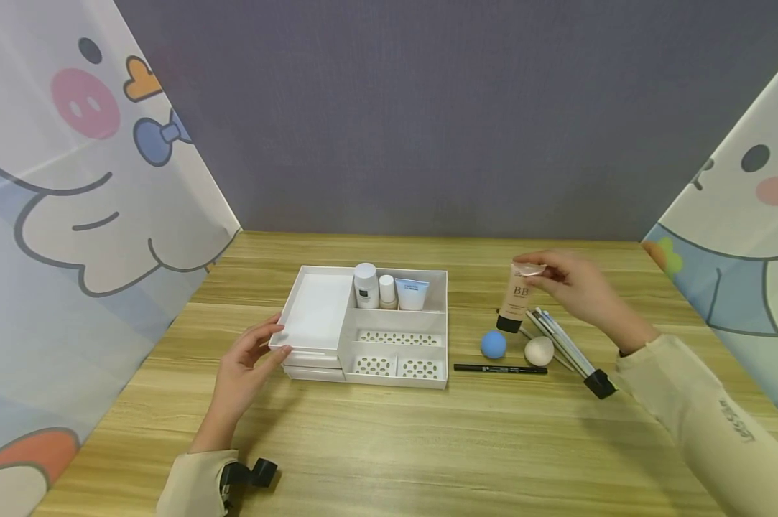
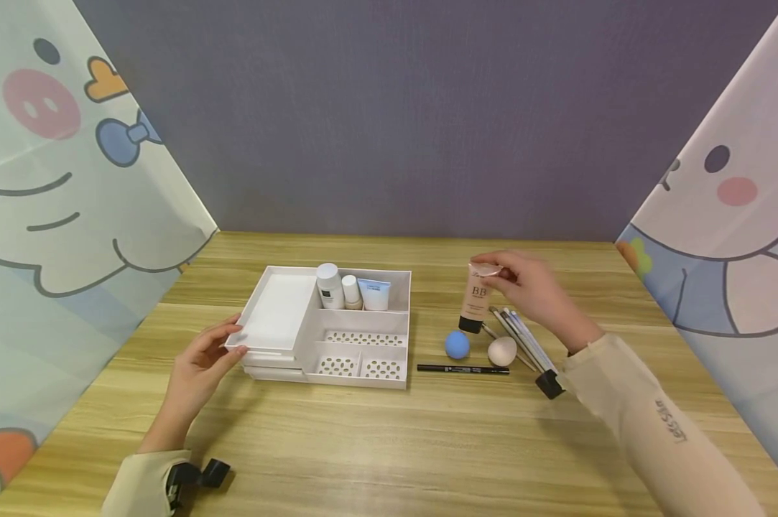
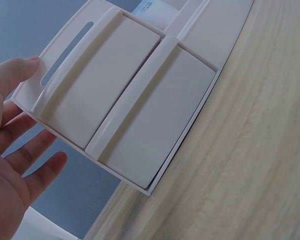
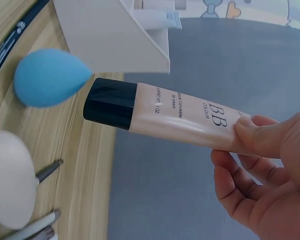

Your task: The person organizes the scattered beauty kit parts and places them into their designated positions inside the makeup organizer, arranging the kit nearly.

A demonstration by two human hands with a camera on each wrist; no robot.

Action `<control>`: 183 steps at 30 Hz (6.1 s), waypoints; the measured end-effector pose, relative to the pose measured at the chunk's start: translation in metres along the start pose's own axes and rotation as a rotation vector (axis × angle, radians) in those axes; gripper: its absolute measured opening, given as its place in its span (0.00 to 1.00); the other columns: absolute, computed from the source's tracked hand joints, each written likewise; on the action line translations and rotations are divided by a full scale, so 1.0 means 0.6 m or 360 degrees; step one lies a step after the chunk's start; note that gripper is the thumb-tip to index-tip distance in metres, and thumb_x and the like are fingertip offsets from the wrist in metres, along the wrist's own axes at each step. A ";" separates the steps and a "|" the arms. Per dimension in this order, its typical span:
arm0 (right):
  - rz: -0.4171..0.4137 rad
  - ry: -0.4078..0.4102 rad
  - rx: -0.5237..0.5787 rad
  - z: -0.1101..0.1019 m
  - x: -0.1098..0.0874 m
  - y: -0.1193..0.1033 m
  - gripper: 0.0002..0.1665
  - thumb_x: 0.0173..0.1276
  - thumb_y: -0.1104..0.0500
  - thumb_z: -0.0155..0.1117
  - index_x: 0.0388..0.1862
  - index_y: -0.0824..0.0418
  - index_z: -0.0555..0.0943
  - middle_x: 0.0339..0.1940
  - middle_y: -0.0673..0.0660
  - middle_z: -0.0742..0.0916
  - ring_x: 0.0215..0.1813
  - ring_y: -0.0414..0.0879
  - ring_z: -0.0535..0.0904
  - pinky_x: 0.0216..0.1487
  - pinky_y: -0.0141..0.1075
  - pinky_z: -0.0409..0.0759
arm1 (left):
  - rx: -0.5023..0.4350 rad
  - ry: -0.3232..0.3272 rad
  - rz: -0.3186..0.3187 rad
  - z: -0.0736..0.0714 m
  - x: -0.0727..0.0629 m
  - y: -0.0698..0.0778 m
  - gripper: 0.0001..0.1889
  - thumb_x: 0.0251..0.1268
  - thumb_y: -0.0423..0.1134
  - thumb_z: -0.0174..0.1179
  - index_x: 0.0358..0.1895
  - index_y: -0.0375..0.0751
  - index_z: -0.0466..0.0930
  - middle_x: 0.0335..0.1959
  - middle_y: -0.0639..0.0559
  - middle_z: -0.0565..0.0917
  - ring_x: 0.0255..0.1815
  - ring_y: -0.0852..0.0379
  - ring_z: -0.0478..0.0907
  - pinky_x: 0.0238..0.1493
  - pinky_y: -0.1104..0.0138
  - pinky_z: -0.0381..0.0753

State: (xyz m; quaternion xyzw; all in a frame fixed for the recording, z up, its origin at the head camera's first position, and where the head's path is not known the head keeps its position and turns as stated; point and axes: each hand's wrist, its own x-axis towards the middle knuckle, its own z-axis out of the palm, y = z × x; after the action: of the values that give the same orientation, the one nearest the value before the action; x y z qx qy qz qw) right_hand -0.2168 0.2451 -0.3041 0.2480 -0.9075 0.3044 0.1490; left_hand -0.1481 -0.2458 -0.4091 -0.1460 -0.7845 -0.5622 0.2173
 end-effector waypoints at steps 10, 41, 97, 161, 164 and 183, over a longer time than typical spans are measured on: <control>-0.0059 0.0050 0.0019 0.020 0.010 -0.022 0.19 0.66 0.68 0.69 0.55 0.61 0.84 0.41 0.55 0.87 0.31 0.41 0.75 0.29 0.28 0.73 | 0.0007 -0.0002 0.0006 0.000 0.000 -0.001 0.18 0.58 0.16 0.64 0.52 0.25 0.79 0.62 0.33 0.76 0.57 0.68 0.76 0.54 0.78 0.77; -0.0406 0.0425 0.0417 0.096 0.049 -0.065 0.20 0.58 0.79 0.69 0.50 0.70 0.84 0.43 0.63 0.86 0.39 0.45 0.81 0.41 0.20 0.79 | -0.0002 0.0006 0.0018 0.000 0.002 -0.001 0.18 0.56 0.15 0.64 0.51 0.25 0.80 0.62 0.35 0.77 0.56 0.67 0.77 0.53 0.78 0.77; -0.0302 0.0055 0.0394 0.158 0.069 -0.070 0.20 0.65 0.74 0.66 0.55 0.63 0.84 0.44 0.56 0.83 0.39 0.45 0.77 0.39 0.32 0.79 | -0.0023 0.0026 0.0036 0.001 0.001 0.002 0.18 0.55 0.14 0.64 0.50 0.23 0.80 0.60 0.46 0.79 0.56 0.67 0.77 0.53 0.78 0.77; -0.0046 -0.0099 0.0326 0.115 0.019 -0.040 0.22 0.63 0.71 0.70 0.57 0.68 0.81 0.38 0.58 0.85 0.39 0.47 0.81 0.39 0.33 0.81 | -0.0038 0.0033 0.0037 0.000 0.002 0.005 0.18 0.54 0.13 0.64 0.50 0.23 0.80 0.60 0.35 0.78 0.54 0.67 0.78 0.53 0.77 0.78; -0.0048 -0.0087 0.0313 0.112 0.008 -0.031 0.22 0.62 0.72 0.70 0.56 0.69 0.81 0.37 0.58 0.85 0.38 0.47 0.81 0.38 0.31 0.81 | -0.0034 0.0029 0.0033 0.000 0.002 0.004 0.18 0.54 0.14 0.64 0.50 0.23 0.80 0.60 0.36 0.79 0.54 0.67 0.78 0.53 0.77 0.78; 0.0065 -0.0219 0.0318 0.096 -0.063 -0.006 0.21 0.59 0.70 0.73 0.52 0.66 0.82 0.34 0.50 0.85 0.35 0.40 0.80 0.34 0.33 0.82 | -0.0019 0.0011 0.0027 0.000 0.002 0.004 0.18 0.56 0.15 0.64 0.51 0.24 0.80 0.60 0.30 0.76 0.55 0.68 0.78 0.53 0.77 0.78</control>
State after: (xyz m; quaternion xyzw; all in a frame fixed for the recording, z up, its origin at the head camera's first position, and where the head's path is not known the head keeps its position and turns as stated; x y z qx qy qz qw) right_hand -0.1901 0.2199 -0.3627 0.2634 -0.8857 0.3785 0.0547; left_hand -0.1479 -0.2449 -0.4066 -0.1519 -0.7791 -0.5654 0.2240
